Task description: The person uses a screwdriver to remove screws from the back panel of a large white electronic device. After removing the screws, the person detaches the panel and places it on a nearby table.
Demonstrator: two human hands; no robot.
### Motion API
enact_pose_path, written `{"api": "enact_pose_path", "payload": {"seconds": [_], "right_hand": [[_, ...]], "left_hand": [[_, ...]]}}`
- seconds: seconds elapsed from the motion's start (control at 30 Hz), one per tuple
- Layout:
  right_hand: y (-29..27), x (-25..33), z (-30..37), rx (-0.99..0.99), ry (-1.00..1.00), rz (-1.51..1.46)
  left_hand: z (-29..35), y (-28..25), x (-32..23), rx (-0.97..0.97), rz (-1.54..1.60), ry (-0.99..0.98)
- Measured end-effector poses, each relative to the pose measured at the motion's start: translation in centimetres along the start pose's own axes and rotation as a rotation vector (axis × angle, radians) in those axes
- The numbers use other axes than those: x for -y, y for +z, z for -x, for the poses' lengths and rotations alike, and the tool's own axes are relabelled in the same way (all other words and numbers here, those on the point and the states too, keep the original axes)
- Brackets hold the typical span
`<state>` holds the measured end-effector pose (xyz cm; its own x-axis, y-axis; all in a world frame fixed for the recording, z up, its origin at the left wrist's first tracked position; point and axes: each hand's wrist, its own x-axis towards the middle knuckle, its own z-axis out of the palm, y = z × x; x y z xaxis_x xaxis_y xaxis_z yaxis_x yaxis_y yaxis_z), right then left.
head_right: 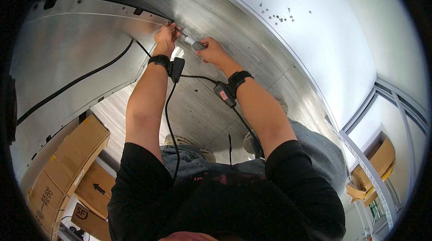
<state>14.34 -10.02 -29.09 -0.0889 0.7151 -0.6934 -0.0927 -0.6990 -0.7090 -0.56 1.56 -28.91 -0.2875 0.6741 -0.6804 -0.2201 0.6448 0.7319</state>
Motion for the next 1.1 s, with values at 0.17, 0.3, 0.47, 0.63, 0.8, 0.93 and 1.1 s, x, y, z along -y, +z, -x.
{"api": "enact_pose_path", "payload": {"seconds": [0.17,0.3,0.47,0.63,0.8,0.93,1.1], "right_hand": [[0.3,-0.3,0.1,-0.075,-0.081,0.082],[0.2,-1.9,-1.0,-0.119,-0.175,0.160],[0.2,-2.0,-0.7,-0.125,-0.211,0.227],[-0.8,-1.7,0.2,-0.202,-0.129,0.079],[-4.1,-1.0,2.1,-0.172,-0.092,-0.070],[-5.8,-1.9,2.8,-0.222,-0.068,-0.161],[-6.5,-2.8,3.5,-0.260,-0.075,-0.182]], "left_hand": [[-0.1,0.0,-0.4,0.005,0.017,-0.032],[-0.6,-0.1,-0.2,0.008,0.016,-0.022],[-0.7,-0.1,-0.1,-0.009,0.016,-0.016],[0.2,0.8,-0.6,0.046,0.039,-0.058],[2.9,3.0,-1.4,0.124,-0.050,0.070],[3.4,5.3,-1.0,0.191,-0.096,0.325],[7.2,10.3,1.5,0.341,-0.205,0.627]]}}
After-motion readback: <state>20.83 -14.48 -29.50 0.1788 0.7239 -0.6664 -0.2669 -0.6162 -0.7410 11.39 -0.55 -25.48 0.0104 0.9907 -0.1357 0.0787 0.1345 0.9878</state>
